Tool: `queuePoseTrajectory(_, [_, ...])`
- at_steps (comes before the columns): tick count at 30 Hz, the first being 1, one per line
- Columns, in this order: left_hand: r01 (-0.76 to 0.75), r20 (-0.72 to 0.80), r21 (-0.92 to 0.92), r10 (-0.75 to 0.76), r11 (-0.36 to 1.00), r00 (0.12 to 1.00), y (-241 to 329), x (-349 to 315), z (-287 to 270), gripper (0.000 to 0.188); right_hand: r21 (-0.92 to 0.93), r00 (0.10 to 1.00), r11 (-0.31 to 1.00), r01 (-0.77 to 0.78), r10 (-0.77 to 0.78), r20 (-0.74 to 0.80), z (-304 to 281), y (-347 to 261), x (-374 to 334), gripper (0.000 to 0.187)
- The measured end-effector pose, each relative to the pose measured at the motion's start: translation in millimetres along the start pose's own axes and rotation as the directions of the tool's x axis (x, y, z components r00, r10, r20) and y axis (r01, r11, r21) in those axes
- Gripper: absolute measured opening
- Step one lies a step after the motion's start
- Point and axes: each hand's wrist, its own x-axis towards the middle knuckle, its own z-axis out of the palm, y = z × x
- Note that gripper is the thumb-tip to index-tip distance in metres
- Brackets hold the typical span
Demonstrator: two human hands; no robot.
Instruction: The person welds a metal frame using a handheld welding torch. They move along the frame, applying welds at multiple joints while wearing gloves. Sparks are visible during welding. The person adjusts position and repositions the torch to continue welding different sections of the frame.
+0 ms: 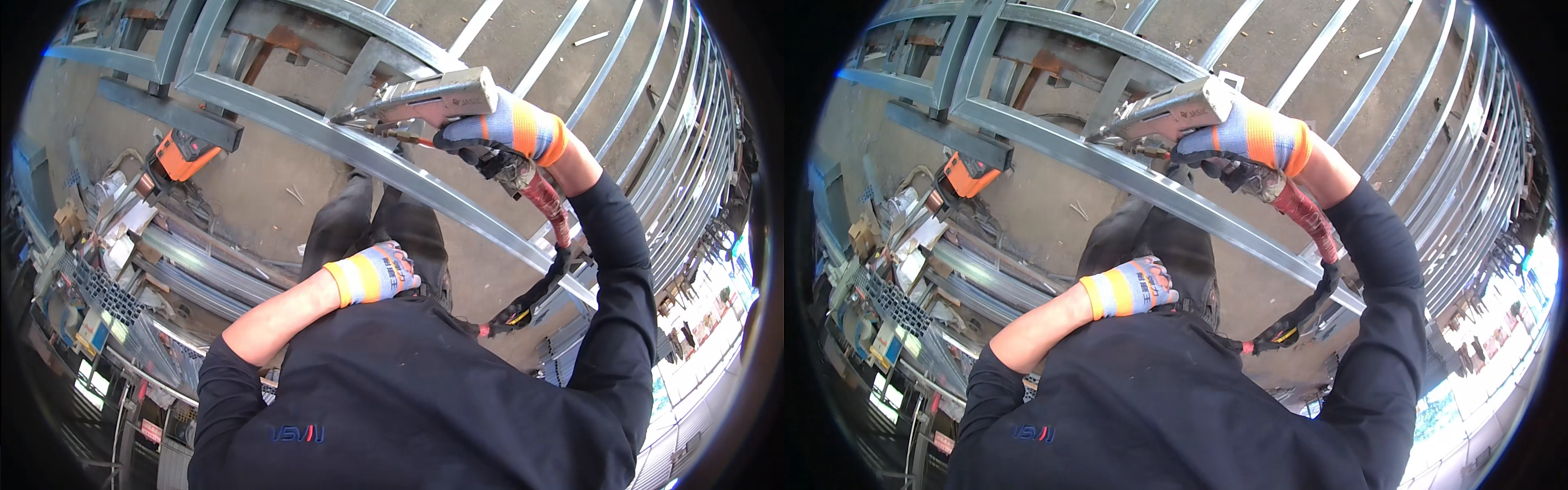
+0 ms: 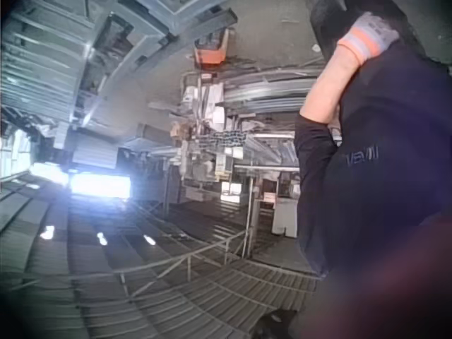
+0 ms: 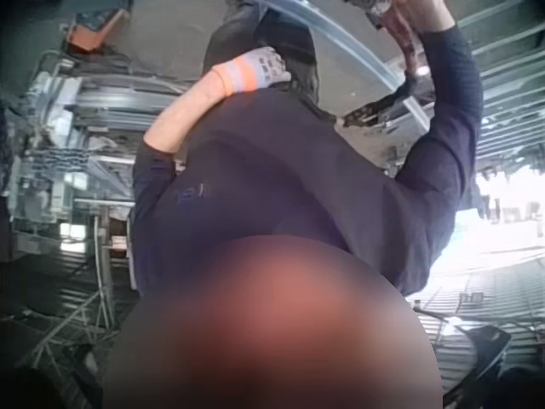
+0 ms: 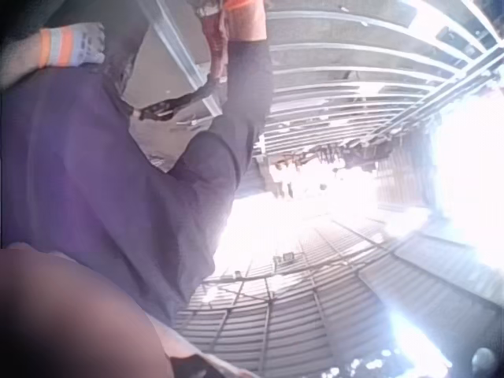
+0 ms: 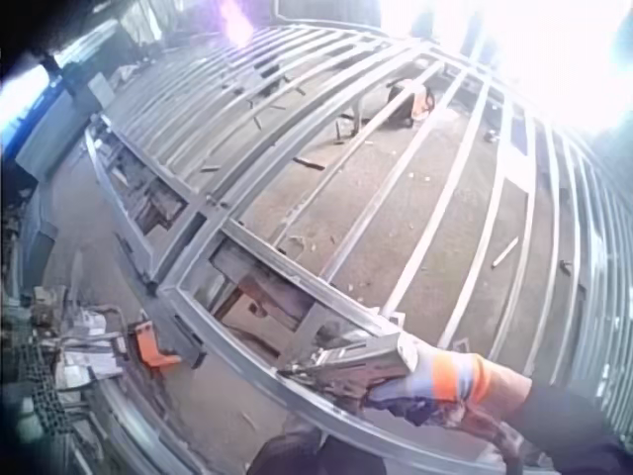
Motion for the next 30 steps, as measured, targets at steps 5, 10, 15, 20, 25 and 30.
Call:
queuePoseTrajectory(5, [-0.004, -0.140, 0.040, 0.010, 0.999, 0.990, -3, 0, 21, 0.017, -0.157, 0.998, 0.986, 0.057, -0.060, -0.017, -6, 8, 9, 0.026])
queuePoseTrajectory(10, [0.007, -0.098, 0.031, -0.004, 0.999, 0.995, -1, 1, 12, 0.019, -0.241, 0.992, 0.965, 0.105, -0.119, -0.045, -2, 2, 7, 0.025])
queuePoseTrajectory(15, [0.001, -0.108, 0.028, 0.002, 1.000, 0.994, -1, 3, 16, 0.018, -0.218, 0.982, 0.957, 0.190, -0.190, 0.018, 1, -5, 3, 0.029])
queuePoseTrajectory(20, [0.016, -0.057, 0.025, -0.015, 1.000, 0.998, 1, 5, 12, 0.018, -0.188, 0.992, 0.978, 0.094, -0.107, -0.059, 9, -15, -3, 0.031])
queuePoseTrajectory(25, [0.011, -0.053, 0.039, -0.009, 0.999, 0.999, 1, 6, 10, 0.018, -0.162, 0.995, 0.985, 0.059, -0.071, -0.069, 6, -8, -3, 0.034])
queuePoseTrajectory(30, [0.012, -0.038, 0.027, -0.011, 1.000, 0.999, 2, 6, 7, 0.018, -0.163, 0.997, 0.986, 0.034, -0.044, -0.056, 7, -14, -7, 0.035])
